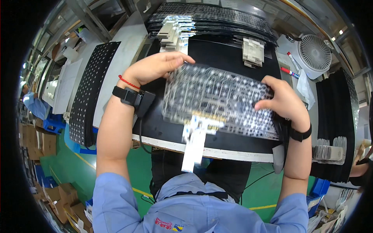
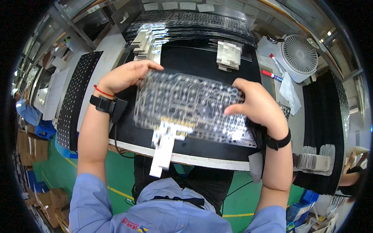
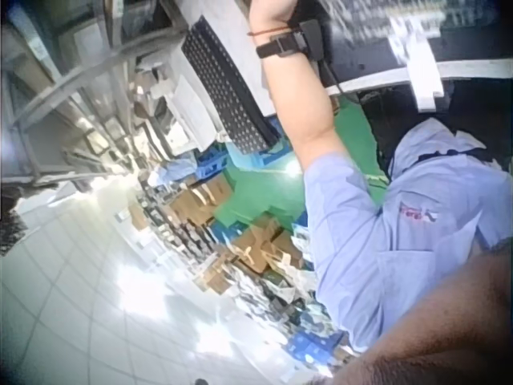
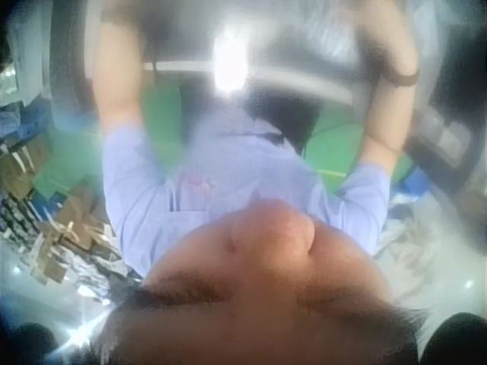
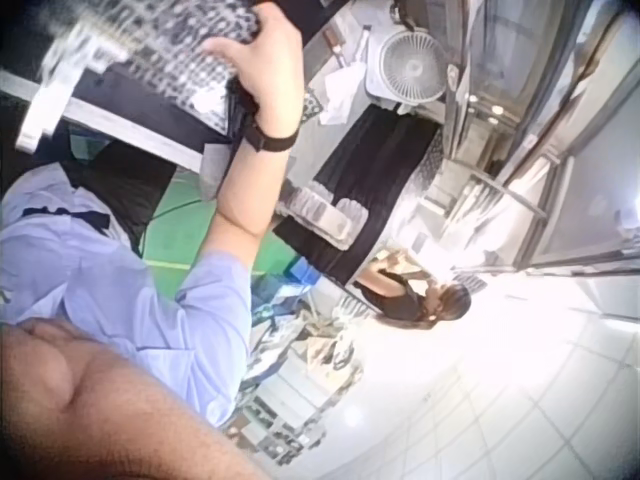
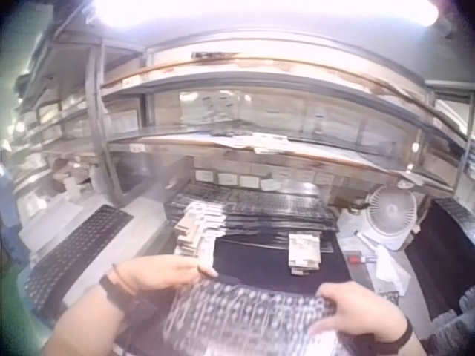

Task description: Inspecting and sorting stacks of metallic keyboard backplates or internal membranes.

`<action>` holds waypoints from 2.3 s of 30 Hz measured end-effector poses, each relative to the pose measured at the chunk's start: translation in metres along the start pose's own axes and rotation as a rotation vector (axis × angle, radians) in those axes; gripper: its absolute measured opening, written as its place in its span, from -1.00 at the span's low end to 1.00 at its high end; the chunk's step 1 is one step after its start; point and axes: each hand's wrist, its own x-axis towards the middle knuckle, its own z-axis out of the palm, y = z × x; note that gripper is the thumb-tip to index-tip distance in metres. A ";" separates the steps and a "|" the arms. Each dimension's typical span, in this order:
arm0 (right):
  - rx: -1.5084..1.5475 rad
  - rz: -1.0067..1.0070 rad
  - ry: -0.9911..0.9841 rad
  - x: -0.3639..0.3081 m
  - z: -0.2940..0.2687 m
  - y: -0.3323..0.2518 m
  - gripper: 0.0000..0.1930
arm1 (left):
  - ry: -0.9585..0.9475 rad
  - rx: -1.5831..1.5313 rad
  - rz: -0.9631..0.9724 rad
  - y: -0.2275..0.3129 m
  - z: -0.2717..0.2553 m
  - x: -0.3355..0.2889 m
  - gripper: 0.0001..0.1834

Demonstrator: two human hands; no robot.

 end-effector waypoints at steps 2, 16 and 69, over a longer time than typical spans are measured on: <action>0.009 0.062 0.029 0.005 0.000 0.020 -0.41 | -0.004 -0.230 -0.059 0.009 0.013 0.006 -0.43; -0.313 -0.177 -0.112 -0.007 0.046 0.013 0.44 | -0.086 -0.496 0.061 -0.003 0.029 0.017 0.09; 0.150 -0.672 -0.296 0.002 0.055 -0.007 -0.70 | 0.308 -0.565 0.003 -0.004 0.070 0.040 -0.59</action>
